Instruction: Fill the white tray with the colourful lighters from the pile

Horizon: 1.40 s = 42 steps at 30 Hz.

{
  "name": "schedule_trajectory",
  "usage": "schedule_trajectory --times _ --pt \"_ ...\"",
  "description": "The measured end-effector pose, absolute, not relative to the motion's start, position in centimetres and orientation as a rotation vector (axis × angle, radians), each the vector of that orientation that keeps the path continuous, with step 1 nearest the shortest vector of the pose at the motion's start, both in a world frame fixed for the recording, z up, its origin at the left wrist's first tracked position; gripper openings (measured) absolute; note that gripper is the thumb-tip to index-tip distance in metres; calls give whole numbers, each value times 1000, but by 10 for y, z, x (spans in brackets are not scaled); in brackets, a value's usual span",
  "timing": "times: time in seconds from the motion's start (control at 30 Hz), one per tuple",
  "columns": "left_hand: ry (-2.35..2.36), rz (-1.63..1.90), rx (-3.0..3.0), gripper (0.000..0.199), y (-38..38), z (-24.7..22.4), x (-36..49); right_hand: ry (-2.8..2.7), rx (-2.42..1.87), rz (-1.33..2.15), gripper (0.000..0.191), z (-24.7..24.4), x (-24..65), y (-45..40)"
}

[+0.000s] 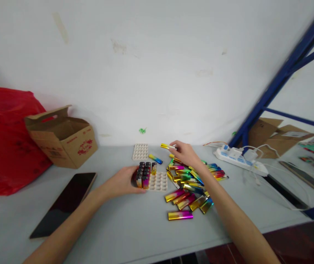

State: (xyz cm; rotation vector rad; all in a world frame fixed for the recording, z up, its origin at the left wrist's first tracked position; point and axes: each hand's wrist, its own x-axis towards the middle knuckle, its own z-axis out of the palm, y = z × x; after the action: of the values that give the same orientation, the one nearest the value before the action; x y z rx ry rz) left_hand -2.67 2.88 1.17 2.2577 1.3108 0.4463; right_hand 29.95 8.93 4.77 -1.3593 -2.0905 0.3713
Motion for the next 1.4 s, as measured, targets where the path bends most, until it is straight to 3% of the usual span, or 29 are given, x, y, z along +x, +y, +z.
schedule_trajectory --times 0.27,0.5,0.77,1.03,1.23,1.4 --pt "1267 464 2262 69 28 13 -27 -1500 -979 951 59 30 279 68" --pt "1284 468 2202 71 24 20 -24 -1511 -881 1290 56 19 255 46" --pt "1262 459 2156 74 21 25 -23 -1757 -1176 596 55 24 247 32" --pt "1254 483 2194 72 24 19 -25 -1710 -1231 592 46 16 246 30" --pt "1264 448 2166 75 22 22 -24 -1732 -1192 567 53 19 248 26" --pt "1282 449 2194 71 22 22 -24 -1756 -1225 561 48 12 251 30"
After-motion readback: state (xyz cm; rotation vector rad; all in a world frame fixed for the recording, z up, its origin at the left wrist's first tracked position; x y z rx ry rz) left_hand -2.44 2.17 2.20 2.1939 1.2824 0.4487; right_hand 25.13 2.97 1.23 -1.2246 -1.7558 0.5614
